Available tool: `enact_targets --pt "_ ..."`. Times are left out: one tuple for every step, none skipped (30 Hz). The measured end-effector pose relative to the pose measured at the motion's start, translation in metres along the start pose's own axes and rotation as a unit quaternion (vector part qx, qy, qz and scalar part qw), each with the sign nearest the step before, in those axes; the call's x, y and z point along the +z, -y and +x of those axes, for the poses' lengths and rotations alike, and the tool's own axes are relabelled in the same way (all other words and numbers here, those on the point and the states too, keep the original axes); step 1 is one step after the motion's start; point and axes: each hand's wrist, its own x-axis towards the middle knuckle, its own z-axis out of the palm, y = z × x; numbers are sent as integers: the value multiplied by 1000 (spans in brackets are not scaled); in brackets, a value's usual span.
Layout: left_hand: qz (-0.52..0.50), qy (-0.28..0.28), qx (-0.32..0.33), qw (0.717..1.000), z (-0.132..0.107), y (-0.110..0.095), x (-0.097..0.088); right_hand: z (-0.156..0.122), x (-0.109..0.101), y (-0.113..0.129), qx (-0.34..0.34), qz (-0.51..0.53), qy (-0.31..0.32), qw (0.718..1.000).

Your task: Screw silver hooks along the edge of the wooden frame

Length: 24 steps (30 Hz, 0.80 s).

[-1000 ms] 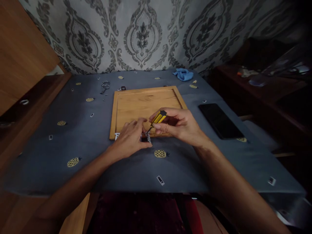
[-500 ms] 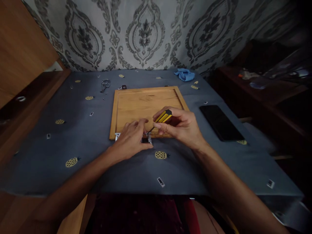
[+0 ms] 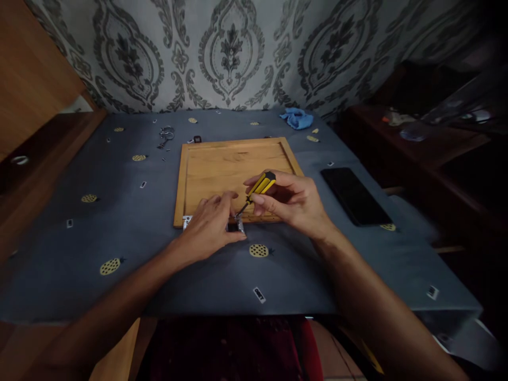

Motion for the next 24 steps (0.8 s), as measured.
enact_targets --pt "1 1 0 1000 0 0 0 0 0 0 -3 -5 6 1000" --pt "3 1 2 1000 0 0 0 0 0 1 -7 -11 9 1000" --pt "5 0 4 1000 0 0 0 0 1 1 -11 -16 8 1000" --pt "7 -2 8 1000 0 0 0 0 2 0 -16 -18 2 1000" --pt "9 -5 12 1000 0 0 0 0 3 0 -23 -20 -9 1000" --pt "11 -8 14 1000 0 0 1 0 5 -1 -30 -20 -22 999" --pt "13 -10 14 1000 0 0 1 0 7 -3 -37 -21 -35 998" --pt "15 -11 14 1000 0 0 1 -1 9 -4 -41 -24 -49 998" --pt "17 -12 14 1000 0 0 1 -2 11 -6 -45 -29 -61 997" --pt "19 -11 12 1000 0 0 2 -2 12 -8 -47 -36 -73 996" --pt "20 -12 12 1000 0 0 2 -3 14 -10 -50 -43 -84 994" --pt "22 -12 11 1000 0 0 2 -3 15 -11 -54 -51 -94 993" --pt "24 -12 11 1000 0 0 2 -4 16 -12 -59 -60 -105 991" --pt "25 -13 11 1000 -1 0 2 -4 16 -13 -65 -69 -114 989" --pt "27 -14 11 999 0 0 2 -5 17 -14 -71 -80 -121 987" --pt "27 -15 11 999 0 0 2 -6 18 -15 -76 -92 -128 985" --pt "28 -15 12 999 0 0 2 -6 18 -15 -80 -103 -135 982" --pt "27 -15 12 999 0 0 2 -7 19 -15 -85 -113 -141 980" --pt "27 -16 14 999 0 0 2 -8 20 -14 -89 -122 -145 978" --pt "25 -17 16 999 0 0 2 -9 20 -14 -92 -131 -146 976" --pt "24 -18 18 999 0 0 2 -10 20 -13 -97 -139 -148 974" --pt "22 -19 21 999 0 1 2 -11 20 -11 -103 -147 -151 972" --pt "19 -18 22 999 0 1 2 -12 20 -10 -108 -154 -156 970" --pt "16 -17 22 1000 0 2 2 -13 19 -9 -110 -159 -163 967"
